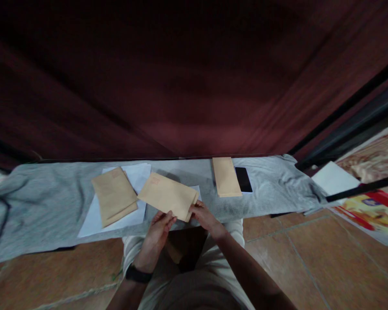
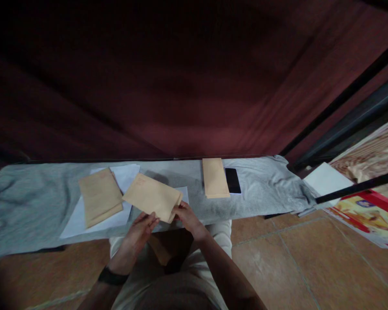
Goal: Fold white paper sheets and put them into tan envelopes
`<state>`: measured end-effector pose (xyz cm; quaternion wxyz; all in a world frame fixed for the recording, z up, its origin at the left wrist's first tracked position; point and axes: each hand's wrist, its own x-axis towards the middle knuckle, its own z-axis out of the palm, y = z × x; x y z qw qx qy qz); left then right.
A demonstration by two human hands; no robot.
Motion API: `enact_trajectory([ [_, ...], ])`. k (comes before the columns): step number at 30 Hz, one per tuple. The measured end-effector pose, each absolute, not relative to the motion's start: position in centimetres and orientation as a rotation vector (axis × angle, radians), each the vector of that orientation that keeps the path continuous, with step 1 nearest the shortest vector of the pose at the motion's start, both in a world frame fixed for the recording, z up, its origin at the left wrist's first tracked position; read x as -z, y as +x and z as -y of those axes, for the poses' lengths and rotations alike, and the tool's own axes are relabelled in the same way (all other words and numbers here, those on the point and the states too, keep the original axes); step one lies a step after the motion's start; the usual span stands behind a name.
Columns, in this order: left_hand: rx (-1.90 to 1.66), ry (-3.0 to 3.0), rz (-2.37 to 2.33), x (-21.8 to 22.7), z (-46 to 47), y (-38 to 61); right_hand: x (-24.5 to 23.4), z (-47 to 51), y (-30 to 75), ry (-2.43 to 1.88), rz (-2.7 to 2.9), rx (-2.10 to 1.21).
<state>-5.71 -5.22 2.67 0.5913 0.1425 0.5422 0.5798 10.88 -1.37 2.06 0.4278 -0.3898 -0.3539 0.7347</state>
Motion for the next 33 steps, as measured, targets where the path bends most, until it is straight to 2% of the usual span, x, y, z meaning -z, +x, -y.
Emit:
enact_trajectory([
  [3, -1.244, 0.355, -1.269, -3.1, 6.4, -4.6, -2.1, 1.3, 11.5, -0.951, 1.016, -1.748],
  [6, -1.024, 0.645, -1.36, -3.1, 7.9, -4.4, -2.2, 1.2, 12.5, -1.019, 1.148, -1.632],
  [11, -0.924, 1.785, -1.7, -4.3, 9.0, -5.9, -2.8, 1.5, 15.3, -1.068, 1.228, -1.623],
  [14, -0.749, 2.414, -1.714, -5.8, 8.0, -6.8, -3.1, 1.8, 16.9, -1.106, 1.336, -1.695],
  [16, -0.603, 2.632, -1.655, -6.5, 7.0, -7.3, -3.3, 2.0, 17.5, -1.13, 1.394, -1.736],
  [26, -0.444, 2.726, -1.542, -5.9, 6.2, -8.0, -3.6, 2.7, 18.3, -1.043, 1.44, -1.787],
  [33, -0.426, 2.629, -1.619, -4.2, 5.7, -8.3, -0.4, 1.4, 17.1, -1.229, 1.369, -1.643],
])
